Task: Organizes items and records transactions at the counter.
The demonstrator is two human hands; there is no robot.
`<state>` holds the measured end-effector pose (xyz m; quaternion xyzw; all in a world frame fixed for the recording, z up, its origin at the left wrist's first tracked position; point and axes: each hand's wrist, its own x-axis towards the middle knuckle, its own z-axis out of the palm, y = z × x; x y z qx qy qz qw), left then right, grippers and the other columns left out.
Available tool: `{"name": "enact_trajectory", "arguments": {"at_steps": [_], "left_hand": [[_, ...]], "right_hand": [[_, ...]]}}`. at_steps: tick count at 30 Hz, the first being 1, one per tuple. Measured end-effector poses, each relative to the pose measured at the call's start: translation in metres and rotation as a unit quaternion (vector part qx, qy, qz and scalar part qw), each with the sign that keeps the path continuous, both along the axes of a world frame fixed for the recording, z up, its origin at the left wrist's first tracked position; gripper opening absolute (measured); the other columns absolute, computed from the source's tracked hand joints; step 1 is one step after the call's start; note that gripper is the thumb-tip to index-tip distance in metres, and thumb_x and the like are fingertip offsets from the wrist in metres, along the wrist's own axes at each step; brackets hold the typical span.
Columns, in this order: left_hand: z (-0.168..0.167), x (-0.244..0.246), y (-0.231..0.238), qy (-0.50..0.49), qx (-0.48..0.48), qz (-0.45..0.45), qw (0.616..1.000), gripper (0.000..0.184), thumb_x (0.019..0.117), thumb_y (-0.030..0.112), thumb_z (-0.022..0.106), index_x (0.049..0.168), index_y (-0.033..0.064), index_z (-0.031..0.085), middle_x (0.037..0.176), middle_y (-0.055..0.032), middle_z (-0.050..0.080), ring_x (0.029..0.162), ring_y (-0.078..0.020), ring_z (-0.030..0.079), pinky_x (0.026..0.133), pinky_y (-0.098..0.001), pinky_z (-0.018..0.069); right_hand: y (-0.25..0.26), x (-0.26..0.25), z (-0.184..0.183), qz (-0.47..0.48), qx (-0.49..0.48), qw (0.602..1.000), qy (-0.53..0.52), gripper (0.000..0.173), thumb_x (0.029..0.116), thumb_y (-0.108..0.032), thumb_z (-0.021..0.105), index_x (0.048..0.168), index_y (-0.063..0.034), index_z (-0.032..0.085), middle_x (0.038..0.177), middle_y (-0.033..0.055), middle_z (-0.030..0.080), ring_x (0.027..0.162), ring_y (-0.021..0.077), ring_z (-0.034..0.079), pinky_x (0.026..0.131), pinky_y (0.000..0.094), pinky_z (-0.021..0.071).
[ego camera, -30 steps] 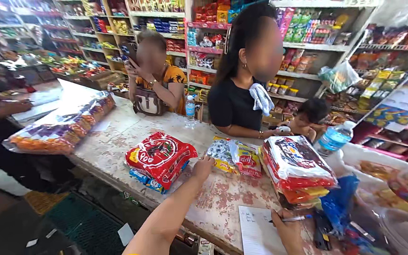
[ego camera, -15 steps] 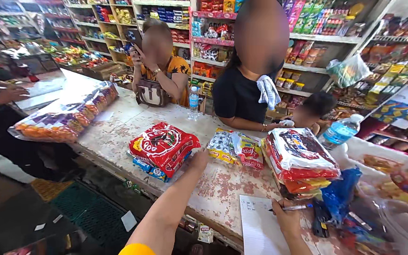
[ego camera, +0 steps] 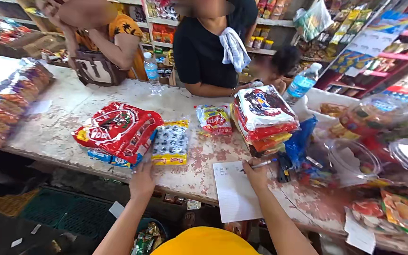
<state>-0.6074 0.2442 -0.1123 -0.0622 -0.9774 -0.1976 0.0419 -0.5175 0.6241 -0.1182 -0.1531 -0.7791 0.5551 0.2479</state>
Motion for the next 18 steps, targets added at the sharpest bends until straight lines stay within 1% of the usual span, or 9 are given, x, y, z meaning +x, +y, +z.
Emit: {"name": "enact_trajectory", "arguments": {"at_steps": [2, 3, 6, 8, 9, 12, 15, 17, 18], "left_hand": [[-0.01, 0.012, 0.006, 0.099, 0.028, -0.044, 0.994, 0.03, 0.0953, 0.008, 0.058, 0.122, -0.0012, 0.067, 0.133, -0.0323, 0.058, 0.123, -0.0563, 0.055, 0.093, -0.0674, 0.0483], [-0.012, 0.018, 0.015, 0.13, 0.049, -0.089, 0.986, 0.03, 0.0947, 0.011, 0.058, 0.12, -0.0007, 0.068, 0.134, -0.0316, 0.058, 0.123, -0.0564, 0.054, 0.096, -0.0681, 0.0469], [-0.01, 0.033, 0.061, 0.142, 0.087, -0.269, 0.949, 0.031, 0.0985, 0.024, 0.057, 0.118, 0.0043, 0.072, 0.129, -0.0241, 0.065, 0.125, -0.0501, 0.057, 0.103, -0.0677, 0.0435], [-0.015, 0.036, 0.094, 0.136, 0.097, -0.355, 0.92, 0.035, 0.1018, 0.032, 0.055, 0.118, 0.0081, 0.073, 0.123, -0.019, 0.069, 0.122, -0.0448, 0.061, 0.102, -0.0645, 0.0458], [-0.018, 0.036, 0.106, 0.128, 0.1, -0.376, 0.912, 0.036, 0.1023, 0.035, 0.054, 0.119, 0.0088, 0.073, 0.121, -0.0177, 0.07, 0.12, -0.0428, 0.062, 0.1, -0.0622, 0.048], [-0.027, 0.032, 0.119, 0.117, 0.102, -0.378, 0.912, 0.043, 0.1016, 0.044, 0.053, 0.119, 0.0087, 0.072, 0.117, -0.0164, 0.07, 0.116, -0.0392, 0.064, 0.095, -0.0568, 0.052], [-0.035, 0.032, 0.114, 0.16, 0.109, -0.375, 0.907, 0.043, 0.1025, 0.043, 0.048, 0.111, 0.0106, 0.075, 0.108, -0.0132, 0.072, 0.108, -0.0358, 0.066, 0.091, -0.0526, 0.053], [-0.038, 0.032, 0.113, 0.184, 0.103, -0.377, 0.902, 0.041, 0.1026, 0.042, 0.048, 0.11, 0.0142, 0.077, 0.104, -0.01, 0.073, 0.105, -0.0325, 0.066, 0.09, -0.0499, 0.0522], [-0.04, 0.032, 0.114, 0.195, 0.104, -0.376, 0.9, 0.04, 0.1024, 0.042, 0.049, 0.109, 0.0158, 0.079, 0.101, -0.0084, 0.073, 0.103, -0.0311, 0.067, 0.089, -0.0487, 0.0522]], "right_hand": [[-0.004, -0.001, 0.001, -0.019, -0.011, 1.0, 0.005, 0.024, 0.0928, -0.006, 0.066, 0.071, -0.0081, 0.056, 0.058, -0.0085, 0.054, 0.051, -0.0012, 0.052, 0.054, 0.0171, 0.0477], [-0.008, -0.002, 0.002, -0.03, -0.02, 0.999, 0.002, 0.025, 0.0927, -0.006, 0.066, 0.07, -0.0082, 0.055, 0.057, -0.0079, 0.054, 0.051, -0.0002, 0.053, 0.054, 0.0181, 0.0485], [-0.022, -0.005, 0.008, -0.014, -0.016, 0.998, -0.064, 0.023, 0.0944, -0.009, 0.065, 0.073, -0.005, 0.058, 0.059, -0.0058, 0.055, 0.053, 0.001, 0.054, 0.056, 0.0196, 0.0491], [-0.019, -0.009, 0.012, 0.017, 0.014, 0.994, -0.109, 0.023, 0.0945, -0.012, 0.067, 0.074, -0.0039, 0.059, 0.06, -0.0043, 0.056, 0.054, 0.0018, 0.054, 0.057, 0.021, 0.0489], [-0.016, -0.01, 0.015, 0.028, 0.03, 0.991, -0.124, 0.024, 0.0946, -0.012, 0.067, 0.074, -0.0035, 0.059, 0.061, -0.0031, 0.056, 0.054, 0.0028, 0.055, 0.057, 0.0219, 0.0492], [-0.009, -0.013, 0.014, 0.036, 0.053, 0.987, -0.145, 0.026, 0.0949, -0.016, 0.069, 0.075, -0.0036, 0.059, 0.061, -0.0007, 0.056, 0.055, 0.0057, 0.055, 0.059, 0.0252, 0.0489], [-0.012, -0.008, 0.003, 0.013, 0.062, 0.993, -0.098, 0.027, 0.0926, -0.014, 0.069, 0.07, -0.0063, 0.056, 0.059, -0.0031, 0.055, 0.054, 0.003, 0.054, 0.057, 0.0231, 0.0472], [-0.017, -0.005, -0.001, -0.001, 0.082, 0.994, -0.068, 0.027, 0.0906, -0.012, 0.069, 0.068, -0.0062, 0.056, 0.058, -0.0041, 0.053, 0.054, 0.001, 0.051, 0.056, 0.0213, 0.045], [-0.019, -0.004, -0.002, -0.003, 0.097, 0.993, -0.07, 0.027, 0.0903, -0.013, 0.069, 0.068, -0.0053, 0.056, 0.058, -0.0034, 0.052, 0.054, 0.0018, 0.05, 0.056, 0.0225, 0.0436]]}}
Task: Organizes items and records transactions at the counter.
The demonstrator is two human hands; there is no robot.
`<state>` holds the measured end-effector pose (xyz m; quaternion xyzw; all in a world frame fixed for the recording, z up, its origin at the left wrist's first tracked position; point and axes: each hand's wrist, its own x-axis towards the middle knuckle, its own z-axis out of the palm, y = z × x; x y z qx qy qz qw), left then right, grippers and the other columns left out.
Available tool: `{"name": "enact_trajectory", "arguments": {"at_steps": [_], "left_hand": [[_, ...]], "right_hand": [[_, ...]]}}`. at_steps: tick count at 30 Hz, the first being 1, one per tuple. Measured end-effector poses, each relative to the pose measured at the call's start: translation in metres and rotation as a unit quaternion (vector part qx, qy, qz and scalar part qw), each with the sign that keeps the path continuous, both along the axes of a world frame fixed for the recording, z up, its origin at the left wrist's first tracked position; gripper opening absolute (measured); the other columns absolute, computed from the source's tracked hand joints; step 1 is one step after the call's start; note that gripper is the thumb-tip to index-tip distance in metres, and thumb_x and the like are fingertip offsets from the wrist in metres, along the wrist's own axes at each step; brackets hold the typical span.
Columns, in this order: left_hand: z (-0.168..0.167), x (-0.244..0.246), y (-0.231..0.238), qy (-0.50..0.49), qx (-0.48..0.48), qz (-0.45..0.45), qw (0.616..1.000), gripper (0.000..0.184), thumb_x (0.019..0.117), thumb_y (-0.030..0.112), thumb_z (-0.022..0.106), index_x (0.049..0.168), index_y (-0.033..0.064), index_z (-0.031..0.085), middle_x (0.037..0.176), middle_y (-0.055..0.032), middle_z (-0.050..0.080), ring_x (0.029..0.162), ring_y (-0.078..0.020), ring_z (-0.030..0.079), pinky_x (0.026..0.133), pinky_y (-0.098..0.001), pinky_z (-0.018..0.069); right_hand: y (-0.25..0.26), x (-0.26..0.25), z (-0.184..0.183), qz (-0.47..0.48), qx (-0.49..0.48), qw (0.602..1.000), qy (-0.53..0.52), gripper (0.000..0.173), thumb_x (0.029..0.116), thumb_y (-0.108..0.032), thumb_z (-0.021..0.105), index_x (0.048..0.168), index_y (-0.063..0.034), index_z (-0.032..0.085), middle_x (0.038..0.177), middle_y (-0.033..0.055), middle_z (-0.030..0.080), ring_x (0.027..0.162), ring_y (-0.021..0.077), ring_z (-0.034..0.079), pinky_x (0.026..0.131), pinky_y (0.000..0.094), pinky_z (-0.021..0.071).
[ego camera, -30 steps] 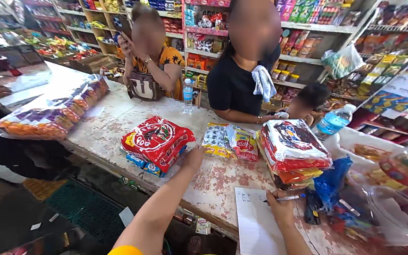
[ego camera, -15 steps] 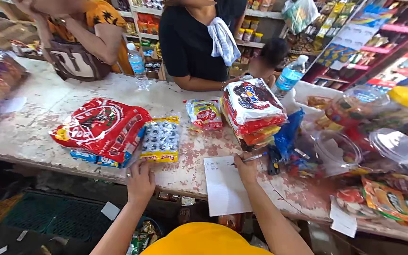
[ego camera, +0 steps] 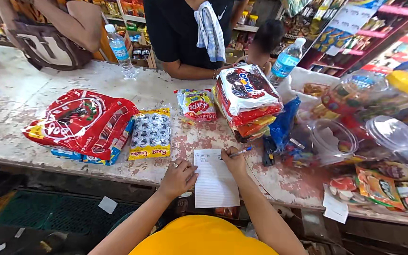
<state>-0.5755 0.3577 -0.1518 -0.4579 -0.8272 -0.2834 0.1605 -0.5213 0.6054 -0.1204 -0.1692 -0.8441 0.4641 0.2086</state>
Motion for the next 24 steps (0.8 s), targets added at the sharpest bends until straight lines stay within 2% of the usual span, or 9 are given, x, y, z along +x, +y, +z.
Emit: {"name": "enact_trajectory", "arguments": {"at_steps": [5, 8, 12, 15, 17, 19, 22, 24], "left_hand": [[0.0, 0.0, -0.002, -0.001, 0.002, -0.01, 1.0, 0.04, 0.1021, 0.04, 0.049, 0.11, 0.0154, 0.08, 0.1, -0.0088, 0.074, 0.103, -0.0313, 0.068, 0.089, -0.0504, 0.0524], [-0.002, 0.0, -0.002, 0.014, 0.004, -0.01, 1.0, 0.041, 0.102, 0.04, 0.048, 0.109, 0.0165, 0.08, 0.1, -0.007, 0.074, 0.103, -0.0297, 0.068, 0.091, -0.0488, 0.0514], [-0.005, 0.001, -0.006, 0.029, 0.015, -0.021, 0.999, 0.039, 0.102, 0.038, 0.046, 0.1, 0.017, 0.079, 0.103, -0.0037, 0.076, 0.105, -0.0263, 0.069, 0.096, -0.0472, 0.0503], [-0.005, 0.0, -0.006, 0.031, 0.016, -0.034, 0.999, 0.036, 0.1008, 0.033, 0.046, 0.095, 0.0163, 0.078, 0.105, -0.0025, 0.077, 0.106, -0.0246, 0.069, 0.096, -0.0465, 0.0491], [-0.004, 0.001, -0.008, 0.027, 0.002, -0.042, 0.999, 0.034, 0.099, 0.031, 0.047, 0.097, 0.0162, 0.077, 0.107, -0.0029, 0.076, 0.107, -0.025, 0.069, 0.096, -0.0472, 0.0498], [-0.003, 0.003, -0.013, 0.018, -0.03, -0.053, 0.998, 0.032, 0.097, 0.035, 0.05, 0.104, 0.0161, 0.075, 0.114, -0.0041, 0.074, 0.112, -0.0265, 0.067, 0.097, -0.0503, 0.0497], [-0.003, 0.007, -0.025, 0.02, -0.05, -0.07, 0.996, 0.038, 0.0913, 0.046, 0.06, 0.116, 0.0197, 0.072, 0.12, -0.003, 0.071, 0.116, -0.0263, 0.065, 0.1, -0.0526, 0.0479], [-0.006, 0.009, -0.031, 0.039, -0.051, -0.08, 0.995, 0.046, 0.0892, 0.053, 0.065, 0.121, 0.0206, 0.071, 0.124, -0.0025, 0.071, 0.117, -0.0242, 0.065, 0.1, -0.0505, 0.0481]], "right_hand": [[0.001, 0.0, 0.003, 0.017, 0.044, 0.998, -0.034, 0.027, 0.0914, -0.014, 0.07, 0.071, 0.0005, 0.06, 0.06, 0.0053, 0.055, 0.058, 0.0131, 0.054, 0.058, 0.035, 0.0467], [0.001, -0.002, 0.004, 0.025, 0.041, 0.998, -0.032, 0.027, 0.0902, -0.012, 0.071, 0.069, -0.0009, 0.058, 0.058, 0.0023, 0.053, 0.055, 0.0092, 0.05, 0.056, 0.0302, 0.0437], [0.001, -0.001, 0.001, 0.017, 0.05, 0.998, -0.037, 0.029, 0.0905, -0.012, 0.07, 0.067, -0.0026, 0.056, 0.057, 0.002, 0.05, 0.054, 0.0105, 0.049, 0.056, 0.0322, 0.042], [0.003, -0.002, 0.002, 0.016, 0.046, 0.998, -0.027, 0.03, 0.0906, -0.01, 0.07, 0.066, -0.0032, 0.055, 0.056, 0.0005, 0.049, 0.053, 0.0081, 0.047, 0.054, 0.0288, 0.0407], [0.002, -0.001, 0.002, 0.01, 0.054, 0.998, -0.025, 0.029, 0.0904, -0.01, 0.069, 0.066, -0.0035, 0.055, 0.056, 0.0009, 0.05, 0.053, 0.0085, 0.048, 0.054, 0.0294, 0.041], [0.001, -0.001, 0.003, 0.012, 0.065, 0.997, -0.027, 0.028, 0.0895, -0.01, 0.068, 0.065, -0.0036, 0.055, 0.056, 0.0012, 0.05, 0.054, 0.0088, 0.049, 0.055, 0.0298, 0.041], [0.004, -0.003, -0.001, 0.023, 0.062, 0.998, -0.008, 0.028, 0.089, -0.012, 0.067, 0.065, -0.0044, 0.055, 0.056, -0.0015, 0.05, 0.054, 0.0042, 0.048, 0.055, 0.0256, 0.0404], [0.004, -0.004, 0.0, 0.02, 0.047, 0.999, -0.005, 0.028, 0.0891, -0.01, 0.067, 0.065, -0.0038, 0.055, 0.056, -0.0022, 0.049, 0.054, 0.003, 0.046, 0.055, 0.0242, 0.0391]]}}
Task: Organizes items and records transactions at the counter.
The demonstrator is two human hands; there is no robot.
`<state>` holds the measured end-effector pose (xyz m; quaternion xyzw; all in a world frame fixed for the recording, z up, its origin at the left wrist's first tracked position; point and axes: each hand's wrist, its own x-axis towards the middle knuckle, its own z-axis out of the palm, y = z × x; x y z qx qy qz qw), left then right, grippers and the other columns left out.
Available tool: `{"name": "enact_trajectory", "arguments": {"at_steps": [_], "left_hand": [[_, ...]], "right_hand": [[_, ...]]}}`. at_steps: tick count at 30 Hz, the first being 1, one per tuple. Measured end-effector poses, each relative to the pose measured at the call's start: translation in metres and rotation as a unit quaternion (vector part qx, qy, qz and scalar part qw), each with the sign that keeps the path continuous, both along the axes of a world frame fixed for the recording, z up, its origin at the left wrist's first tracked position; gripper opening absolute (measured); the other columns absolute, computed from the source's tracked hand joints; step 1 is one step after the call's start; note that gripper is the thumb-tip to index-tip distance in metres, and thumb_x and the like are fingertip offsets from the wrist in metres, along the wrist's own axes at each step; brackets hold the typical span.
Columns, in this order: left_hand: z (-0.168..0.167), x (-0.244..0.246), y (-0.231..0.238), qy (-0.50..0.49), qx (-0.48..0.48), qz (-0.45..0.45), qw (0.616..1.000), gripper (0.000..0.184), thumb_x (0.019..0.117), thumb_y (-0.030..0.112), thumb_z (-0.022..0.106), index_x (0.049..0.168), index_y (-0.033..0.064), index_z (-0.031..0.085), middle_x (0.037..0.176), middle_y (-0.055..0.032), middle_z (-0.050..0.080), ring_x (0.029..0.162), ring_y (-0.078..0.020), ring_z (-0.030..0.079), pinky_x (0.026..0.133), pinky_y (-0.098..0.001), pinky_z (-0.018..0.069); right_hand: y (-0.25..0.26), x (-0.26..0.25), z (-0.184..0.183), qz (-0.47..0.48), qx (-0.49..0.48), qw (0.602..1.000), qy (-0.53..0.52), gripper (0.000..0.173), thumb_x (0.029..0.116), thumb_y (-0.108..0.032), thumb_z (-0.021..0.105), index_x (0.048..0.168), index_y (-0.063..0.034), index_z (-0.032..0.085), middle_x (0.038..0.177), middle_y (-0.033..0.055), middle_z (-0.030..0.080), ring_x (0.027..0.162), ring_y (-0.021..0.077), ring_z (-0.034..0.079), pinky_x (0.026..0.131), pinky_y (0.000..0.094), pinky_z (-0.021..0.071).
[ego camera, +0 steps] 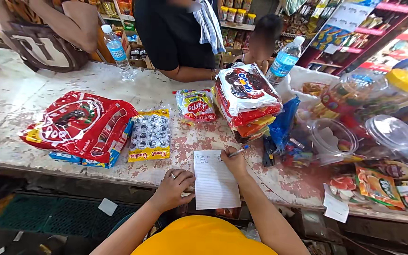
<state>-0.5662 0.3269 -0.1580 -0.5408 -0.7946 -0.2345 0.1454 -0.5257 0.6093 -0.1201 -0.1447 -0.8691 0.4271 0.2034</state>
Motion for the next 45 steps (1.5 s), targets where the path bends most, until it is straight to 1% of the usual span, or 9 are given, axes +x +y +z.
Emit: {"name": "enact_trajectory", "arguments": {"at_steps": [8, 11, 14, 18, 25, 34, 38, 41, 45], "left_hand": [[0.032, -0.011, 0.039, -0.063, -0.043, -0.053, 0.996, 0.038, 0.101, 0.033, 0.05, 0.127, 0.0143, 0.071, 0.134, -0.0073, 0.068, 0.131, -0.0341, 0.058, 0.105, -0.0653, 0.0422], [0.071, -0.056, 0.073, -0.121, -0.011, 0.101, 0.987, 0.042, 0.102, 0.036, 0.056, 0.131, 0.0072, 0.068, 0.135, -0.0198, 0.065, 0.128, -0.0419, 0.059, 0.103, -0.064, 0.0458], [0.104, -0.125, 0.102, -0.294, -0.04, 0.279, 0.913, 0.077, 0.0972, 0.046, 0.066, 0.152, -0.0012, 0.041, 0.154, -0.0343, 0.038, 0.136, -0.0536, 0.045, 0.107, -0.0647, 0.0431], [0.097, -0.189, 0.122, -0.433, -0.057, 0.323, 0.839, 0.055, 0.1018, 0.041, 0.061, 0.134, -0.0039, 0.058, 0.131, -0.032, 0.061, 0.123, -0.0467, 0.06, 0.103, -0.0649, 0.0453], [0.14, -0.175, 0.1, -0.675, 0.468, 0.154, 0.549, 0.041, 0.1076, 0.021, 0.046, 0.144, 0.0048, 0.042, 0.12, -0.0172, 0.064, 0.096, -0.0265, 0.07, 0.081, -0.0423, 0.061], [0.084, -0.079, -0.032, -0.544, 0.551, 0.253, 0.581, 0.031, 0.1088, 0.014, 0.037, 0.138, 0.0029, 0.039, 0.109, -0.011, 0.061, 0.088, -0.0183, 0.068, 0.077, -0.0352, 0.06], [0.061, -0.046, -0.046, -0.384, 0.454, 0.299, 0.747, 0.06, 0.0998, 0.012, 0.055, 0.148, -0.0086, 0.026, 0.141, -0.0227, 0.046, 0.123, -0.0211, 0.059, 0.098, -0.0345, 0.0559], [0.05, -0.013, -0.039, -0.152, 0.337, 0.282, 0.885, 0.055, 0.0954, 0.025, 0.062, 0.132, -0.0139, 0.048, 0.149, -0.0394, 0.037, 0.142, -0.0429, 0.039, 0.114, -0.0488, 0.0389], [0.034, 0.016, -0.002, -0.02, 0.191, 0.125, 0.973, 0.025, 0.1026, 0.034, 0.053, 0.111, 0.0184, 0.071, 0.119, -0.01, 0.069, 0.121, -0.0288, 0.058, 0.108, -0.0481, 0.0405]], "right_hand": [[0.025, 0.025, 0.017, -0.095, -0.236, 0.964, 0.079, 0.016, 0.0954, -0.006, 0.063, 0.08, -0.0044, 0.063, 0.063, -0.0054, 0.06, 0.055, 0.0027, 0.058, 0.055, 0.0206, 0.0524], [0.029, 0.033, 0.008, -0.101, -0.247, 0.958, 0.108, 0.017, 0.0966, -0.005, 0.062, 0.08, -0.006, 0.06, 0.064, -0.0056, 0.062, 0.054, 0.0022, 0.058, 0.053, 0.019, 0.0518], [0.029, 0.032, 0.004, -0.098, -0.259, 0.953, 0.123, 0.019, 0.0967, -0.005, 0.061, 0.078, -0.0077, 0.059, 0.063, -0.0054, 0.061, 0.053, 0.0023, 0.057, 0.052, 0.0188, 0.0503], [0.032, 0.034, 0.002, -0.083, -0.262, 0.954, 0.121, 0.018, 0.0968, -0.006, 0.062, 0.079, -0.0088, 0.059, 0.063, -0.0054, 0.061, 0.053, 0.0031, 0.058, 0.052, 0.0191, 0.0508], [0.034, 0.037, 0.001, -0.066, -0.317, 0.934, 0.147, 0.022, 0.0961, -0.002, 0.062, 0.075, -0.0084, 0.058, 0.061, -0.0028, 0.061, 0.051, 0.0047, 0.057, 0.05, 0.019, 0.0491], [0.033, 0.036, 0.007, -0.075, -0.305, 0.943, 0.109, 0.019, 0.0983, -0.005, 0.06, 0.079, -0.0071, 0.06, 0.062, -0.0039, 0.062, 0.051, 0.003, 0.056, 0.05, 0.0178, 0.0481], [0.038, 0.035, 0.02, -0.083, -0.304, 0.947, 0.06, 0.022, 0.1073, -0.011, 0.05, 0.096, 0.0001, 0.066, 0.075, -0.0007, 0.067, 0.056, 0.0023, 0.057, 0.053, 0.0175, 0.0495], [0.029, 0.033, 0.03, -0.045, -0.261, 0.963, 0.054, 0.028, 0.1075, -0.014, 0.048, 0.097, 0.0019, 0.068, 0.081, 0.0004, 0.071, 0.065, 0.0045, 0.063, 0.064, 0.0225, 0.0552], [-0.006, 0.014, 0.033, 0.053, -0.207, 0.976, -0.033, 0.022, 0.1022, -0.016, 0.06, 0.098, 0.0042, 0.066, 0.076, 0.0034, 0.065, 0.063, 0.0079, 0.061, 0.063, 0.027, 0.0549]]}}
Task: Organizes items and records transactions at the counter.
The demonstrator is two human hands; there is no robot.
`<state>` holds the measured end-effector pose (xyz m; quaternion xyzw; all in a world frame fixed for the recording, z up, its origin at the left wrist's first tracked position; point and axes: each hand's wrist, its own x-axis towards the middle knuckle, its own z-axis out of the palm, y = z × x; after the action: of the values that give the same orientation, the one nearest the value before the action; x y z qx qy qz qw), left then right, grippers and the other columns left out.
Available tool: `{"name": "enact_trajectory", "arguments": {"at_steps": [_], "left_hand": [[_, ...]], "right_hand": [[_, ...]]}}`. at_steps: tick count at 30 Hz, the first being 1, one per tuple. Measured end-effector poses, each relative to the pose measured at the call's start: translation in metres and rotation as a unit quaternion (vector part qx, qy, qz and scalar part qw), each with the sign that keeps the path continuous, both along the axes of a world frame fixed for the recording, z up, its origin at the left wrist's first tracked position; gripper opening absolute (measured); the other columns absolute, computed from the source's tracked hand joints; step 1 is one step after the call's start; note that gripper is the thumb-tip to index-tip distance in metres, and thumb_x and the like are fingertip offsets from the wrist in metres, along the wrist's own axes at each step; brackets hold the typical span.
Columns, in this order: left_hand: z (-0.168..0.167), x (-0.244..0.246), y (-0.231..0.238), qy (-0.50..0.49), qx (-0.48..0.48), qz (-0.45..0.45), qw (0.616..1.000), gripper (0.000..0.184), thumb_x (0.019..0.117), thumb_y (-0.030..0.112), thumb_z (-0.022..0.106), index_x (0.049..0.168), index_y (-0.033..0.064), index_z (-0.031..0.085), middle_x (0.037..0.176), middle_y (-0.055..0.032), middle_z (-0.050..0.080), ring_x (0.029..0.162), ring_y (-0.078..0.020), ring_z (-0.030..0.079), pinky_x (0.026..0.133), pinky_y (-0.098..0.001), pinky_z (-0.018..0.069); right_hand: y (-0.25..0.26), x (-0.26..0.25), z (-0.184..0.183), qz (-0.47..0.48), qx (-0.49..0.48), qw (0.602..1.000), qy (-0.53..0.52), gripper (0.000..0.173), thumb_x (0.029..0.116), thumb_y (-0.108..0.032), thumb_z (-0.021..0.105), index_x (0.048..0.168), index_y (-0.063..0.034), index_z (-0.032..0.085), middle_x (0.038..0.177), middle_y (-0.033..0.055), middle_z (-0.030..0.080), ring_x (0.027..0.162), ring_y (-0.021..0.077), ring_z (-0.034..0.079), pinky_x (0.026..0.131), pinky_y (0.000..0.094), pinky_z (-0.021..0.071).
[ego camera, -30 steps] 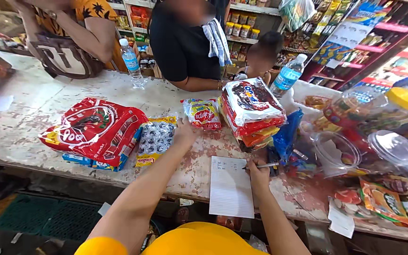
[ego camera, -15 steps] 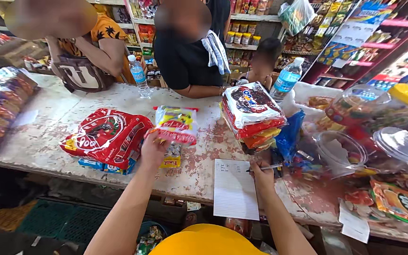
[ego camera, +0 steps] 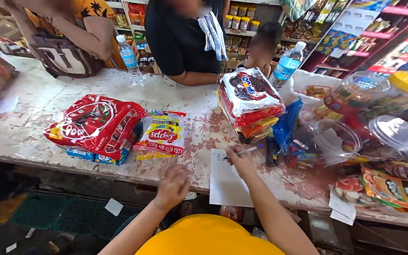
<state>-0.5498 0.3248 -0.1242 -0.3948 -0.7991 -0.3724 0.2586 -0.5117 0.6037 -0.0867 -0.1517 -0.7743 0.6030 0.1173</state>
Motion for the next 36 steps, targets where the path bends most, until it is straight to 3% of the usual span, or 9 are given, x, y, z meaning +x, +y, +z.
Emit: {"name": "enact_trajectory", "arguments": {"at_steps": [1, 3, 7, 18, 22, 26, 32, 36], "left_hand": [[0.0, -0.002, 0.012, 0.008, -0.05, -0.052, 0.997, 0.027, 0.1029, 0.033, 0.053, 0.111, 0.0192, 0.074, 0.114, -0.0066, 0.072, 0.116, -0.0282, 0.063, 0.103, -0.0499, 0.0454], [0.0, -0.012, 0.036, -0.029, -0.129, -0.128, 0.983, 0.032, 0.1031, 0.034, 0.053, 0.118, 0.0153, 0.075, 0.112, -0.0096, 0.072, 0.114, -0.0341, 0.065, 0.099, -0.0561, 0.049], [-0.006, -0.026, 0.061, -0.115, -0.209, -0.136, 0.961, 0.048, 0.104, 0.046, 0.048, 0.131, 0.0128, 0.069, 0.117, -0.017, 0.07, 0.12, -0.0401, 0.061, 0.101, -0.0601, 0.0468], [-0.011, -0.025, 0.059, -0.09, -0.214, -0.127, 0.964, 0.051, 0.1035, 0.052, 0.043, 0.128, 0.0181, 0.072, 0.111, -0.0135, 0.071, 0.115, -0.037, 0.063, 0.097, -0.0588, 0.0475], [-0.007, -0.025, 0.058, -0.108, -0.245, -0.132, 0.954, 0.053, 0.1018, 0.055, 0.045, 0.132, 0.0183, 0.068, 0.129, -0.0126, 0.066, 0.13, -0.0385, 0.055, 0.106, -0.0637, 0.0403], [-0.006, -0.025, 0.059, -0.113, -0.276, -0.165, 0.94, 0.057, 0.101, 0.06, 0.043, 0.145, 0.0268, 0.057, 0.156, -0.0031, 0.05, 0.148, -0.0368, 0.038, 0.113, -0.0682, 0.0286], [-0.005, -0.028, 0.061, -0.13, -0.327, -0.19, 0.917, 0.063, 0.1018, 0.066, 0.033, 0.153, 0.0321, 0.047, 0.165, 0.0054, 0.037, 0.156, -0.0348, 0.022, 0.116, -0.0727, 0.0164], [-0.005, -0.027, 0.061, -0.127, -0.33, -0.187, 0.916, 0.064, 0.1014, 0.066, 0.033, 0.153, 0.0317, 0.047, 0.165, 0.0053, 0.037, 0.156, -0.0351, 0.023, 0.116, -0.0725, 0.0171]], "right_hand": [[-0.009, -0.006, -0.002, 0.014, 0.016, 1.0, -0.011, 0.021, 0.1009, -0.018, 0.063, 0.093, 0.0023, 0.065, 0.071, 0.0015, 0.063, 0.059, 0.0066, 0.059, 0.06, 0.0252, 0.0526], [-0.021, -0.015, -0.008, 0.01, 0.048, 0.999, -0.016, 0.025, 0.0976, -0.02, 0.069, 0.082, -0.0014, 0.061, 0.063, -0.0018, 0.058, 0.055, 0.0042, 0.055, 0.058, 0.023, 0.0491], [-0.023, -0.02, -0.023, -0.021, 0.084, 0.996, 0.005, 0.03, 0.0954, -0.02, 0.072, 0.073, -0.0049, 0.058, 0.06, -0.0032, 0.056, 0.054, 0.003, 0.054, 0.058, 0.0224, 0.0479], [-0.027, -0.022, -0.024, -0.015, 0.149, 0.988, -0.034, 0.028, 0.0936, -0.017, 0.072, 0.073, -0.0013, 0.061, 0.061, 0.0027, 0.058, 0.058, 0.009, 0.056, 0.061, 0.0301, 0.049], [-0.018, -0.02, -0.013, -0.03, 0.091, 0.995, -0.035, 0.026, 0.093, -0.012, 0.073, 0.073, -0.0017, 0.06, 0.061, 0.0007, 0.06, 0.055, 0.0048, 0.058, 0.059, 0.0239, 0.052], [-0.015, -0.017, -0.021, -0.042, 0.109, 0.993, -0.016, 0.025, 0.0909, -0.01, 0.073, 0.072, -0.0005, 0.061, 0.06, 0.0005, 0.061, 0.054, 0.0046, 0.058, 0.059, 0.024, 0.0524], [-0.015, -0.017, -0.025, -0.029, 0.161, 0.986, -0.031, 0.025, 0.0909, -0.013, 0.071, 0.072, -0.0007, 0.062, 0.061, 0.0036, 0.06, 0.057, 0.0087, 0.058, 0.061, 0.0296, 0.0509], [-0.013, -0.016, -0.026, -0.031, 0.157, 0.986, -0.036, 0.025, 0.0911, -0.012, 0.072, 0.072, -0.0002, 0.061, 0.061, 0.0034, 0.058, 0.056, 0.0086, 0.056, 0.06, 0.029, 0.05]]}}
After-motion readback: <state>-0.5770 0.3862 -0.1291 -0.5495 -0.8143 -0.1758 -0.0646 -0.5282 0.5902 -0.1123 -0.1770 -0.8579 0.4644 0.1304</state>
